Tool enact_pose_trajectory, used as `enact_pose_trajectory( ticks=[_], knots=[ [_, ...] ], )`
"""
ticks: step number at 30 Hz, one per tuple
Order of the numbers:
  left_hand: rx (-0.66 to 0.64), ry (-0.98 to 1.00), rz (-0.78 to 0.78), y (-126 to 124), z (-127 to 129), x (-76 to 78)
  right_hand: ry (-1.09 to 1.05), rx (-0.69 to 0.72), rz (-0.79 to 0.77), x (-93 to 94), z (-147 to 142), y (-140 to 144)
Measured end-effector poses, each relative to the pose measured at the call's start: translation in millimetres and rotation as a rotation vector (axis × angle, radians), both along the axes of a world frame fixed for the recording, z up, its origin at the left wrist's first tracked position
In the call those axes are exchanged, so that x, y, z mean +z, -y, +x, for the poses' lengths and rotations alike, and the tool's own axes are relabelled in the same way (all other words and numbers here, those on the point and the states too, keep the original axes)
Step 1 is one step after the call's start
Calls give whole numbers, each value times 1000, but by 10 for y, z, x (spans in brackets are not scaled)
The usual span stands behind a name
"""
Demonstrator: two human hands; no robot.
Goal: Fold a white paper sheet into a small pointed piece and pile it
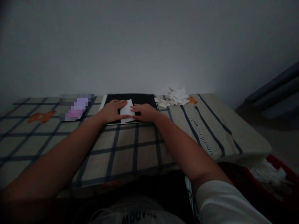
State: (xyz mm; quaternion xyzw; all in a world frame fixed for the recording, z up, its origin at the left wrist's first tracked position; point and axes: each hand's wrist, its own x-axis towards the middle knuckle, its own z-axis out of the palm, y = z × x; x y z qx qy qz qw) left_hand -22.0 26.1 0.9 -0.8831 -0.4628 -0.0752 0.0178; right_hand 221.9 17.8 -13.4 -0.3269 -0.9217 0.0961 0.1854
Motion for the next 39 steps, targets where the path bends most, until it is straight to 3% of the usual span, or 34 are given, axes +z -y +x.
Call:
enact_pose_trajectory(
  ticks=[12,22,31,36,39],
  knots=[
    [158,105,80,-64,139,-28,44,-1,-3,-15,0,-38],
    [-23,-94,-34,-78,-18,-9,5,6,-10,-10,14,-14],
    [29,-134,41,146,59,18,70,-30,76,62,-16,57],
    [0,-115,83,168,5,69,128,-74,177,142,-33,135],
    [0,-111,121,163,-12,120,124,-32,186,189,-49,185]
  ],
)
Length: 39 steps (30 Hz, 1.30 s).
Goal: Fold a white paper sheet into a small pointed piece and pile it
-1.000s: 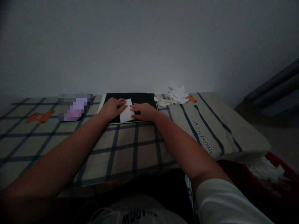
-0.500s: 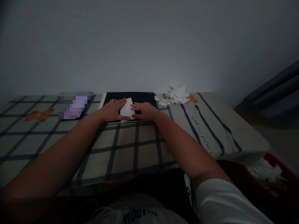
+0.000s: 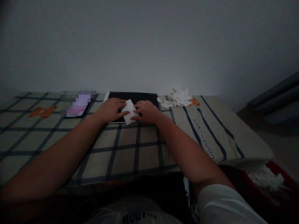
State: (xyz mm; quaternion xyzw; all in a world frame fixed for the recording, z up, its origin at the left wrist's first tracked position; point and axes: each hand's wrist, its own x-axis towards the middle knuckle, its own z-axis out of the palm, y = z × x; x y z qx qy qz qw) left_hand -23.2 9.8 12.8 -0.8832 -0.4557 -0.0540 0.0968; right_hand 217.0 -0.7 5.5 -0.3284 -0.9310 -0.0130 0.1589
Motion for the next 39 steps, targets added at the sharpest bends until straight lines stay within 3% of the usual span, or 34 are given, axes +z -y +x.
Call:
enact_pose_trajectory(
  ticks=[9,14,17,21,25,29,33,36,39],
  knots=[
    [57,60,88,-11,-32,30,28,53,-59,64,-26,94],
    [-46,93,19,-53,-77,-11,75,94,-65,118,-60,161],
    [-1,94,-5,-56,-85,0,40,40,-78,123,-58,150],
    [149,272,138,17,-96,84,-175,-134,-119,80,-23,52],
    [110,460,324,121,-85,166,-558,-400,-261,-9,-23,-84],
    [-9,369,244,113,-45,120,-861,-516,-542,-78,-54,-142],
    [-138,203,85,27,-25,20,-692,-595,-482,-57,-23,-114],
    [-166,104,-42,-2,-23,-9,-505,-610,-361,-49,28,-109],
    [-169,75,-67,3,-15,-7,-427,-593,-267,-80,65,-132]
  ],
)
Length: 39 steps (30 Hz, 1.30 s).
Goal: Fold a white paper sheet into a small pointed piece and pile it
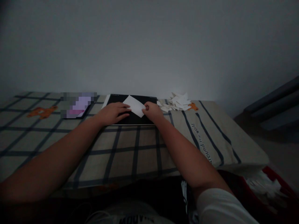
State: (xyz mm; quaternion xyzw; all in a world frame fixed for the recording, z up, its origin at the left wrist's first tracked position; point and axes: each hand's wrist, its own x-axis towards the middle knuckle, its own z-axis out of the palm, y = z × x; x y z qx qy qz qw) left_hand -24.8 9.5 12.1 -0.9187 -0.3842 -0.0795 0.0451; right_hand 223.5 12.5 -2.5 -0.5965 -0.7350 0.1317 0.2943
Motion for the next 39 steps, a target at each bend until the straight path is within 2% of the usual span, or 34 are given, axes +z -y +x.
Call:
enact_pose_trajectory(
  ticks=[9,12,19,23,26,32,39],
  knots=[
    [32,-9,-61,27,27,-26,190,146,130,14,-28,78],
    [48,-10,-78,35,28,-26,250,236,168,6,-19,93],
    [39,29,56,-16,-25,-22,294,462,179,-3,61,33],
    [32,150,158,-23,-37,-19,308,500,172,17,68,22],
    [10,202,163,-12,-13,-30,326,507,160,28,65,23],
    [4,24,2,-68,-11,-93,347,528,150,63,64,73],
    [80,-69,6,-47,-5,-53,258,633,166,65,47,91]
  ],
)
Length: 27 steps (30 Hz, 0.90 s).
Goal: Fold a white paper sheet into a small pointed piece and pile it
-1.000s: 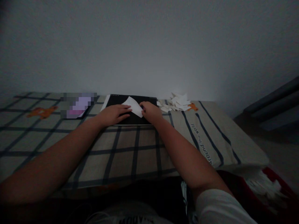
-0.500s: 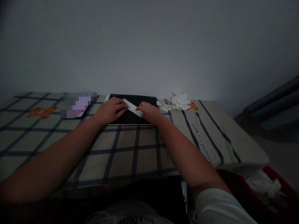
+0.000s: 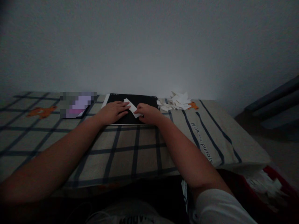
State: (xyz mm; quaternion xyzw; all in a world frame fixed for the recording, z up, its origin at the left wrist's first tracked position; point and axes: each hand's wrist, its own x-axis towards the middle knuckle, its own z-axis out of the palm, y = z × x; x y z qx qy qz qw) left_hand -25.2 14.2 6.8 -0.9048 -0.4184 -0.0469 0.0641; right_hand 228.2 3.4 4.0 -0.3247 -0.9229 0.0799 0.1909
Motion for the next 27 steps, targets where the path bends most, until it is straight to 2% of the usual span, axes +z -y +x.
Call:
enact_pose_trajectory(
  ticks=[7,11,15,20,24,27],
  knots=[
    [12,66,-52,8,-13,-22,-164,151,8,-56,-63,7],
    [-11,110,-82,-14,-46,-52,-209,188,6,-60,-102,38],
    [-62,112,-98,2,-24,-56,-264,131,17,-89,-104,-6],
    [-155,127,-112,44,55,-75,-203,-68,10,-174,-75,-96],
    [-179,131,-94,54,83,-76,-55,-71,-43,-207,-65,-93],
    [-134,114,-43,52,85,-42,-13,-76,-37,-195,-66,-81]
  ],
)
